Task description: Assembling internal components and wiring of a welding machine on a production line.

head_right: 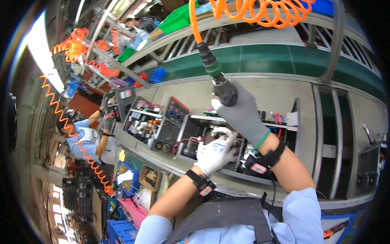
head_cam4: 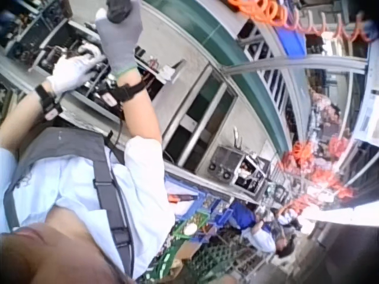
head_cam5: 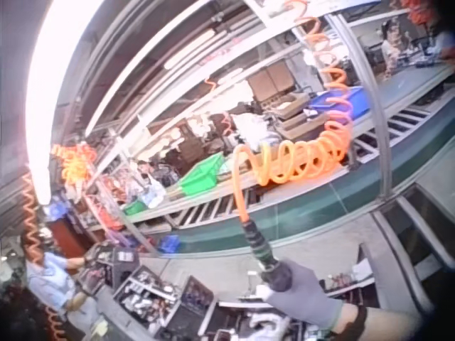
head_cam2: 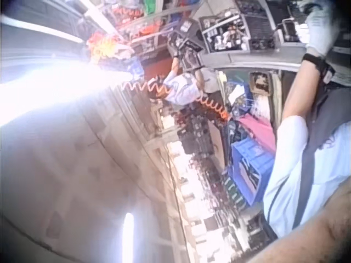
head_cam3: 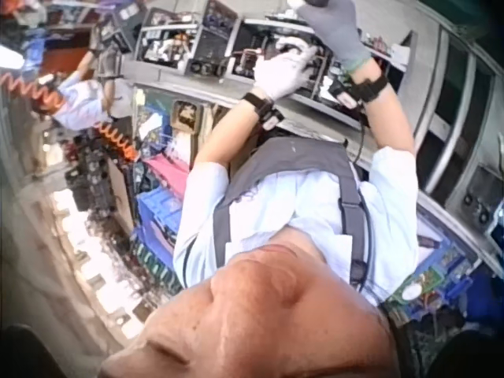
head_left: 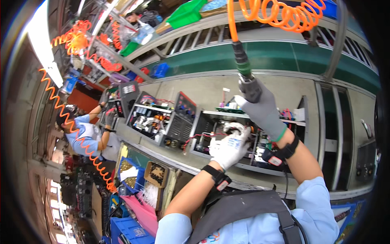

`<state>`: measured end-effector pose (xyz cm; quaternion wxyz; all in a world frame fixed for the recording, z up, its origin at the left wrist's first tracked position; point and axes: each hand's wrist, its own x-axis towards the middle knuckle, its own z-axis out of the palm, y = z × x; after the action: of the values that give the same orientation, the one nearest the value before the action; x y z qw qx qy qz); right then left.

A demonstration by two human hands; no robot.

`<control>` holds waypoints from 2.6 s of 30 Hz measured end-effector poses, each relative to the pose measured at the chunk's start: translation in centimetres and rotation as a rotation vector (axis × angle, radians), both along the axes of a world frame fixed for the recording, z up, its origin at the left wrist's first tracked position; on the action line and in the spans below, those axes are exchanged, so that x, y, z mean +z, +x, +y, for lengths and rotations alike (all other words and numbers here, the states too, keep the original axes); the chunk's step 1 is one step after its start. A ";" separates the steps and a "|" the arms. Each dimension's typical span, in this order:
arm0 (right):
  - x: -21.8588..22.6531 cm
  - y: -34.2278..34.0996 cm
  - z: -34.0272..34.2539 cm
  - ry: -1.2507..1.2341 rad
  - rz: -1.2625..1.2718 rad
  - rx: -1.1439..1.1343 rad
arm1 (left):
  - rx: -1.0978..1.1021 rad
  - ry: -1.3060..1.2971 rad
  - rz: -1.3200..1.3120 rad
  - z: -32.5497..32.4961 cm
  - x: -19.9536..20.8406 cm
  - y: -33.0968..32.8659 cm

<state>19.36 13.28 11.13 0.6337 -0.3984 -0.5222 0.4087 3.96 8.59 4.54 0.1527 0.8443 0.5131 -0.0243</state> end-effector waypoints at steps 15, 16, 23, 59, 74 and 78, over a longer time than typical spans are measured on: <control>0.5 -0.1 -1.6 0.105 -0.410 0.381 | -0.120 0.081 -0.216 0.5 -2.6 -1.7; 0.5 0.0 -1.6 0.091 -0.396 0.388 | -0.127 0.087 -0.229 0.6 -2.5 -1.4; -1.0 -0.1 -2.0 0.115 -0.048 0.245 | -0.104 0.147 -0.276 0.4 -2.4 -1.4; -0.8 2.5 -2.0 0.093 -0.153 0.373 | -0.134 0.137 -0.247 1.0 -3.1 -1.6; -1.4 2.1 -1.7 0.116 -0.253 0.327 | -0.001 0.115 -0.222 0.7 -3.1 -1.4; -2.2 1.9 -1.5 0.094 -0.203 0.339 | 0.267 0.048 -0.390 0.6 -2.4 -1.3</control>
<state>21.21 11.78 8.93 0.5180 -0.3139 -0.6614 0.4423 2.71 9.21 2.10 0.2307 0.7610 0.5815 0.1719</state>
